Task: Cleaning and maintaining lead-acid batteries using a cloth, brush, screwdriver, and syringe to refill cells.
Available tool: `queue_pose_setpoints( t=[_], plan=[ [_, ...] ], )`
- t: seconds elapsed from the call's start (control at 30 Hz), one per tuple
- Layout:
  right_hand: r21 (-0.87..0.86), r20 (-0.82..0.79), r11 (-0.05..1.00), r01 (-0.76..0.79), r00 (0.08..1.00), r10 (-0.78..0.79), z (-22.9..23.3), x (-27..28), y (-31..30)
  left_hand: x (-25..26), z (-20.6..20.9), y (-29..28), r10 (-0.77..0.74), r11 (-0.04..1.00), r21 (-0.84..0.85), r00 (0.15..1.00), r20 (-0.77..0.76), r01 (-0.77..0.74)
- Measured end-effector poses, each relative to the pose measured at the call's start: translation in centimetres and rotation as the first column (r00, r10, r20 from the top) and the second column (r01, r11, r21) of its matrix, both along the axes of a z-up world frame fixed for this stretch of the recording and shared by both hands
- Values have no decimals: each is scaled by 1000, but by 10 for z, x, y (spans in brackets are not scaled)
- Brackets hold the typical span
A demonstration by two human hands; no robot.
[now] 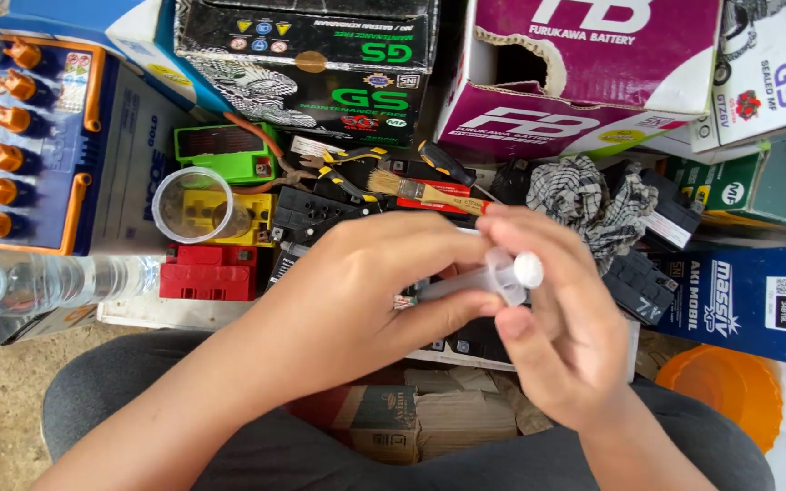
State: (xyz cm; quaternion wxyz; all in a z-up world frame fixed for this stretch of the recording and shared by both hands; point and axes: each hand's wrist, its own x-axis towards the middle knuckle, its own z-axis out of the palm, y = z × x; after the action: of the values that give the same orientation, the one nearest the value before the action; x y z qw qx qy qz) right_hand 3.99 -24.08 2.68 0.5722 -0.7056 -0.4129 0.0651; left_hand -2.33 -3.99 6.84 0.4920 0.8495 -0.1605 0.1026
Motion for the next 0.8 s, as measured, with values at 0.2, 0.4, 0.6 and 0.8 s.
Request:
queue_pose_setpoints(
  t=[0.2,0.4,0.6,0.8],
  plan=[
    [56,-96,998,22,995,-17,17,7,7,12,-4,-3,20,998,-67,996,91,-14],
    [408,-397,905,122,916,55,12,15,10,8,5,14,-22,997,-75,1000,-11,21],
    [423,-538,875,234,842,35,11,22,28,12,-16,36,45,999,22,996,-83,-43],
    [481,-605,829,287,792,77,1,23,36,7,-32,43,-87,977,122,848,-523,176]
  ],
)
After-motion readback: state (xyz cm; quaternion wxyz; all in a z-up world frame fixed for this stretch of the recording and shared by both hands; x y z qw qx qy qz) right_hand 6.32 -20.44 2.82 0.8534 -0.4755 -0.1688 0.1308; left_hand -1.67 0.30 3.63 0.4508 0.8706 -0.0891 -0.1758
